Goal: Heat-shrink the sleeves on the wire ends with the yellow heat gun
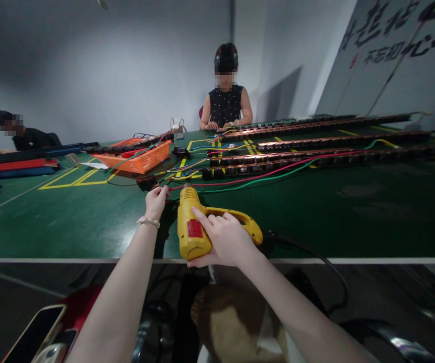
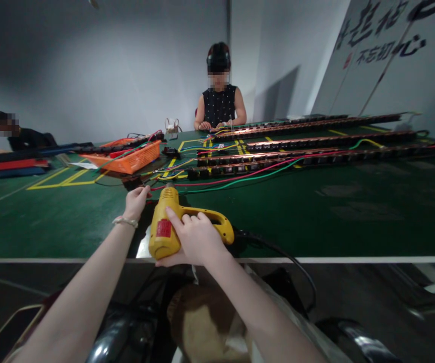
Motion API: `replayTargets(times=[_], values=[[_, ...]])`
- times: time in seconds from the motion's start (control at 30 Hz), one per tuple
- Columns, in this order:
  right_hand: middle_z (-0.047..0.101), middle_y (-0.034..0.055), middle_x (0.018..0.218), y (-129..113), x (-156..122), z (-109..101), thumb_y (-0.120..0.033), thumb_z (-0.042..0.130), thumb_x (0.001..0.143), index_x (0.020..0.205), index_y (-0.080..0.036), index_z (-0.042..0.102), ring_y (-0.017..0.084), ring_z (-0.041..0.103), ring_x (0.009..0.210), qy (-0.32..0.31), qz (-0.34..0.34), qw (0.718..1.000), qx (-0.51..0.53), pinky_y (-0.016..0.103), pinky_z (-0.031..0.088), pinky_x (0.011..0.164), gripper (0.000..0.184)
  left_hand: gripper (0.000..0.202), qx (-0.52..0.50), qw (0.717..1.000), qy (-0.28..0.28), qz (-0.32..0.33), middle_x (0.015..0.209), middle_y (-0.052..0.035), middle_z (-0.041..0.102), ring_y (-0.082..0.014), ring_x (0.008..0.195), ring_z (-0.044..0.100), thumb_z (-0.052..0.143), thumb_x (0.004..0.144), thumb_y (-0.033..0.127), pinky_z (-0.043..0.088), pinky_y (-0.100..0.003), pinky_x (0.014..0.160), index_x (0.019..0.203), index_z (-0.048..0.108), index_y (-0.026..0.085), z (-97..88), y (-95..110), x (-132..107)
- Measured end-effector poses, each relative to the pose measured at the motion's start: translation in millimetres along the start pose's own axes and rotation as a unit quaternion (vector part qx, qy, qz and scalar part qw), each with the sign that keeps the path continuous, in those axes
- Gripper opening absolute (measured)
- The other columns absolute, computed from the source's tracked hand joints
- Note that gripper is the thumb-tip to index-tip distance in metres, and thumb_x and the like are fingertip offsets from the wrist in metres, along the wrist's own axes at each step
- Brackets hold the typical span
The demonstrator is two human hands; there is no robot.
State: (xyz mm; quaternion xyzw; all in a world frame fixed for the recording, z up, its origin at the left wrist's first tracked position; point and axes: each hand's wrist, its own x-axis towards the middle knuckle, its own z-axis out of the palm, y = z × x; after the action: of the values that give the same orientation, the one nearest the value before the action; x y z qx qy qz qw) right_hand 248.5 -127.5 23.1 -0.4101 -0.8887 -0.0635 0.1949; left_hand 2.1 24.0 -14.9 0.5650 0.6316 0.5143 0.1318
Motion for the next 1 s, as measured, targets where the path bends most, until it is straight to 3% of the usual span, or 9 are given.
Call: replayTargets(times=[0.2,0.53,0.77,1.0], values=[[0.064,0.0123,0.097,25.8,-17.5,-10.9,-0.075,0.046,0.071,0.145,-0.007,0.023,0.026,0.060,0.086,-0.015,0.038,0.999,-0.015,0.038,0.036,0.080,0.103,0.036,-0.010,1.000,0.012,-0.003,0.057,-0.0017,0.060,-0.0139,0.060,0.052,0.049,0.075,0.046,0.037,-0.025,0.061,0.055,0.060,0.017,-1.4,7.0,-3.1],[0.066,0.0120,0.096,45.6,-38.9,-18.0,-0.080,0.050,0.064,0.144,-0.007,0.026,0.027,0.060,0.088,0.009,0.085,0.995,-0.045,0.038,0.037,0.081,0.111,0.035,-0.020,0.999,0.036,0.010,0.056,-0.0007,0.056,-0.0132,0.060,0.050,0.050,0.077,0.043,0.036,-0.025,0.062,0.054,0.058,0.017,-1.1,11.5,-4.9],[0.065,0.0117,0.093,40.0,-37.2,-15.1,-0.079,0.047,0.067,0.142,-0.007,0.029,0.026,0.059,0.084,0.019,0.091,0.993,-0.072,0.037,0.035,0.077,0.106,0.034,-0.038,0.998,0.039,0.014,0.055,0.0004,0.053,-0.0121,0.057,0.048,0.048,0.079,0.039,0.035,-0.024,0.060,0.053,0.054,0.017,3.0,14.2,-6.2],[0.061,0.0113,0.088,19.2,-24.9,-4.7,-0.080,0.041,0.069,0.143,-0.006,0.027,0.025,0.056,0.079,0.023,0.090,0.991,-0.094,0.036,0.033,0.076,0.105,0.036,-0.020,0.999,0.035,0.023,0.054,0.0008,0.053,-0.0116,0.057,0.048,0.047,0.080,0.039,0.034,-0.024,0.059,0.053,0.055,0.017,3.3,12.3,-5.3]])
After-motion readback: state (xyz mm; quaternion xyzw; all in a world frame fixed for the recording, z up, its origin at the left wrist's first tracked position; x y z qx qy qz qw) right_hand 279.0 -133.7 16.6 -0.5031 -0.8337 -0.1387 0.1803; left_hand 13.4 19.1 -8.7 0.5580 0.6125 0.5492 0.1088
